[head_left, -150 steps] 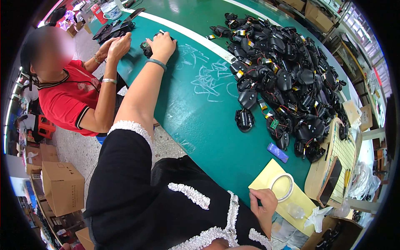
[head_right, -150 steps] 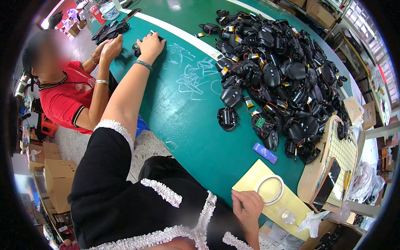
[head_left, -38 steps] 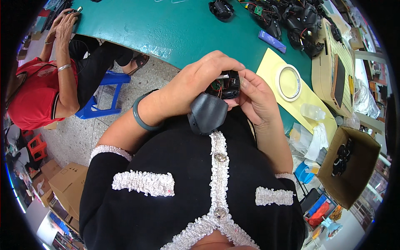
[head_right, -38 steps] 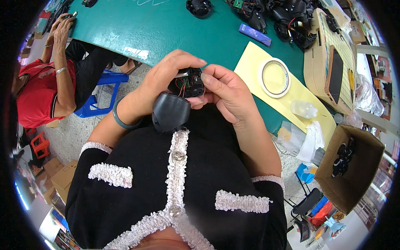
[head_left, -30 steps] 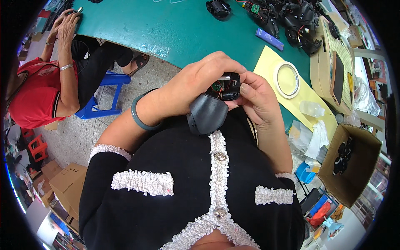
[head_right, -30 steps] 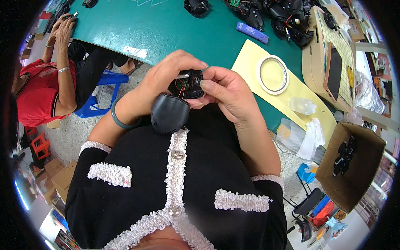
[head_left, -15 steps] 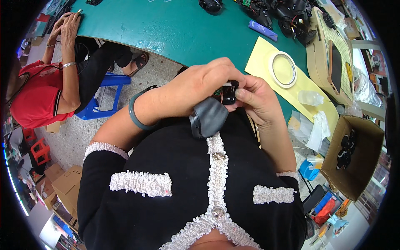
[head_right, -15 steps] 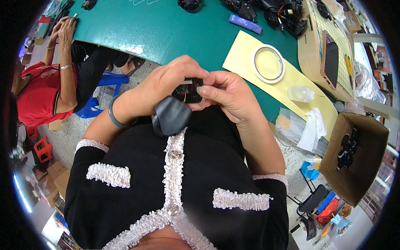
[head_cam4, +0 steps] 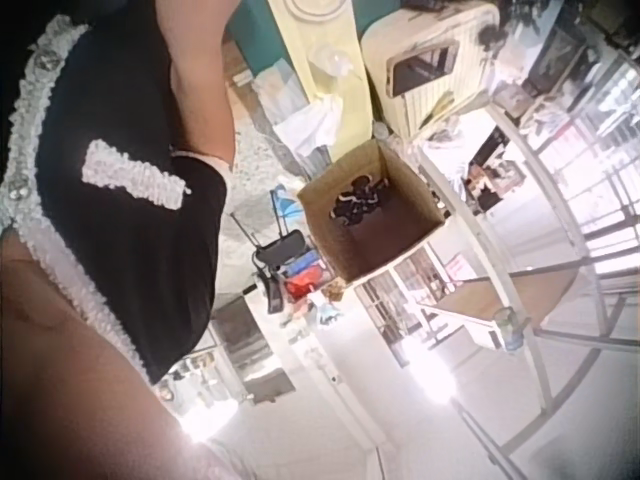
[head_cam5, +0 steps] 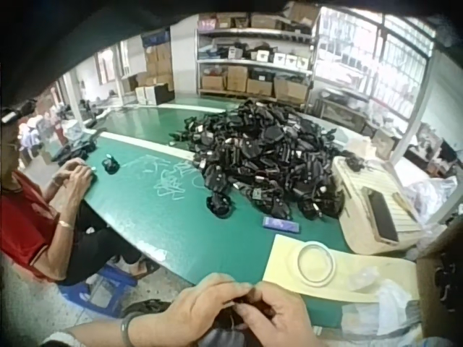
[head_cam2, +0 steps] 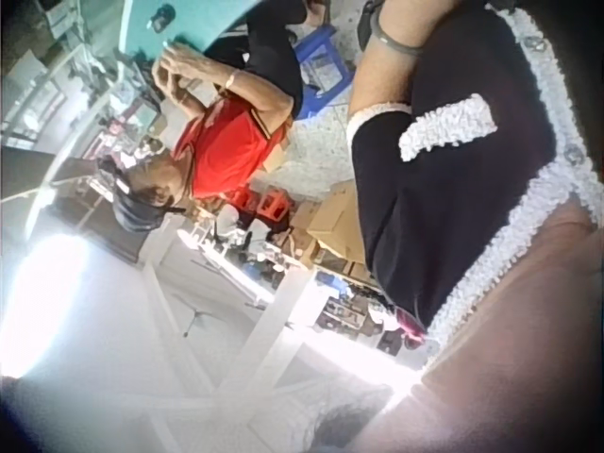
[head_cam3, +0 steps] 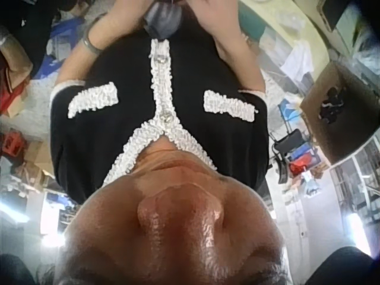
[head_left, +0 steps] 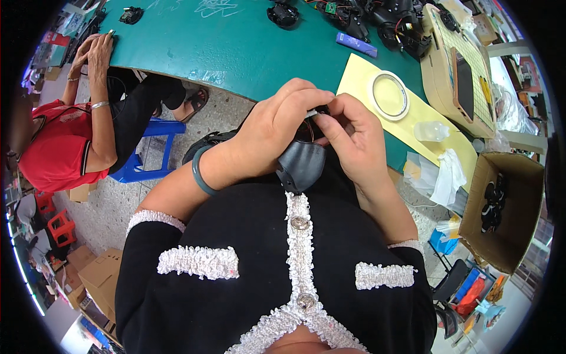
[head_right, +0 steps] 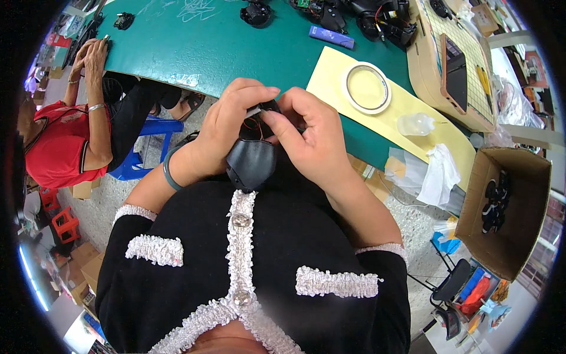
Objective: The person assembles small black electronic devices at a workbench. They apply liquid from a small bottle to the internal components, wipe the device with a tissue, and secure the casing with clear adhesive tape. The person handles multiple units sequentially, picking them from a pile and placing them back after assembly.
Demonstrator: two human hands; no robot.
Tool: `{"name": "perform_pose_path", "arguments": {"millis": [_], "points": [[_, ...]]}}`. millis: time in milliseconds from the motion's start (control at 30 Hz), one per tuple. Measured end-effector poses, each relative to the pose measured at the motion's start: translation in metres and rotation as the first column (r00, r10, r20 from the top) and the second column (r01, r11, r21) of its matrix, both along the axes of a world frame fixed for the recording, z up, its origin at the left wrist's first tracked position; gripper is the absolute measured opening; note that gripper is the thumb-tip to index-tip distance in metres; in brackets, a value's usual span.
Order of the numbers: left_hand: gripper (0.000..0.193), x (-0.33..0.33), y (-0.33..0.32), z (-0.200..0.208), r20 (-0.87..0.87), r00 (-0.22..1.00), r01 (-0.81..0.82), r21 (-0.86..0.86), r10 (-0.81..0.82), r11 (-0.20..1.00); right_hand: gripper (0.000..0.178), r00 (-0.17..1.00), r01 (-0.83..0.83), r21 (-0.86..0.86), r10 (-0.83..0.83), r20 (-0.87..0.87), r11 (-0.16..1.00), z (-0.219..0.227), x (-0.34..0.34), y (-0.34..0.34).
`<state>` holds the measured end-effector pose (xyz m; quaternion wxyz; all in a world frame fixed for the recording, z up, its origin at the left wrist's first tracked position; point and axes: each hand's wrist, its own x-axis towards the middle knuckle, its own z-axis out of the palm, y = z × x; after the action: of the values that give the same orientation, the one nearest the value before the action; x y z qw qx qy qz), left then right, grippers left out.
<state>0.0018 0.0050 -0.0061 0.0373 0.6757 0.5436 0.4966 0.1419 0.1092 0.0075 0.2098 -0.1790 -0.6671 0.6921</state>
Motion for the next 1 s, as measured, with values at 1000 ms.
{"name": "perform_pose_path", "arguments": {"millis": [1000], "points": [[0.065,-0.005,0.024,-0.013,0.529,0.848,0.154,-0.201,-0.025,0.967,0.054,0.722,0.642,0.448,-0.687,-0.081,0.622,-0.044,0.115,0.088]]}}
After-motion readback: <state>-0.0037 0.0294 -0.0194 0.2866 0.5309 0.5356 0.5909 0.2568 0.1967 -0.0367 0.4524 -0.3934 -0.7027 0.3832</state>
